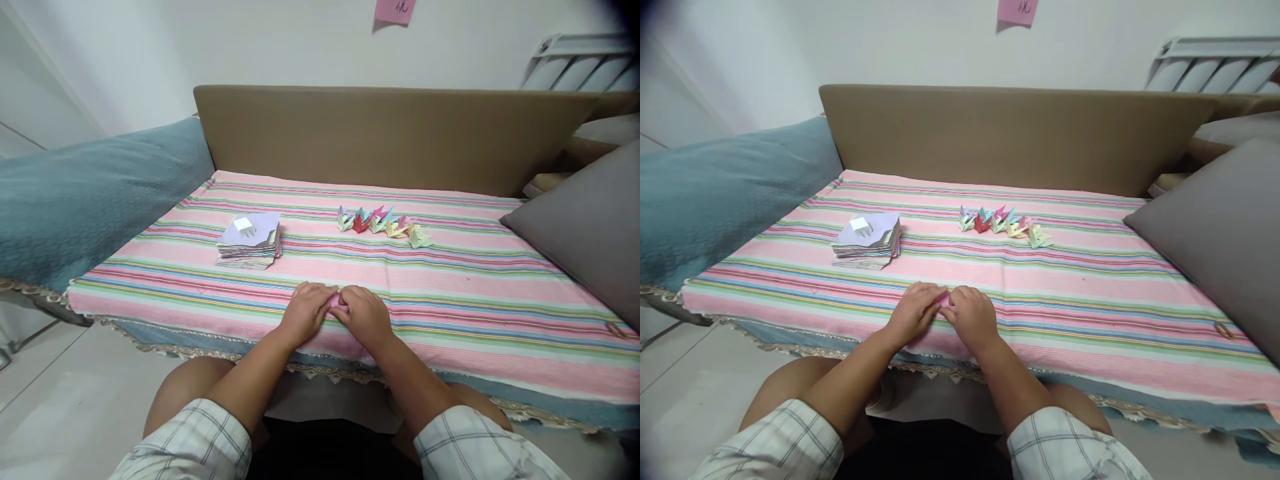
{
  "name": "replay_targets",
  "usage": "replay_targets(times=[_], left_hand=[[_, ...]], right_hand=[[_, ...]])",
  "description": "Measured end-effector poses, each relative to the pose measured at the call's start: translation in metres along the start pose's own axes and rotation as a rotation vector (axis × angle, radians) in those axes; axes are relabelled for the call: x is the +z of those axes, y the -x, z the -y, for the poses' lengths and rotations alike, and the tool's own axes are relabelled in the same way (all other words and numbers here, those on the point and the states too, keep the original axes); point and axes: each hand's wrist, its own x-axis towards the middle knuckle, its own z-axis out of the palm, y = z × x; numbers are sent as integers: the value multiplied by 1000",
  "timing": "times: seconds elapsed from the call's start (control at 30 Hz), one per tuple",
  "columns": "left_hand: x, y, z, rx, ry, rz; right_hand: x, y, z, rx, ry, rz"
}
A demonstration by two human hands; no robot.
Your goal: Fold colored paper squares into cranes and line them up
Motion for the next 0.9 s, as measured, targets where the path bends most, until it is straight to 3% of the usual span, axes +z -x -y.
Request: replay_targets(times=[0.17,0.33,0.5,0.9], left_hand=[[1,1,-2,-45,-2,32],[3,0,-3,-21,-24,10],[6,3,-2,47,-140,5],[7,5,-3,60,-209,49]], right_hand=[[-6,2,-12,-24,-233,61],[-16,6,-29,62,-372,146],[-14,6,-36,65,-345,156],[-9,8,-31,51,-208,93]])
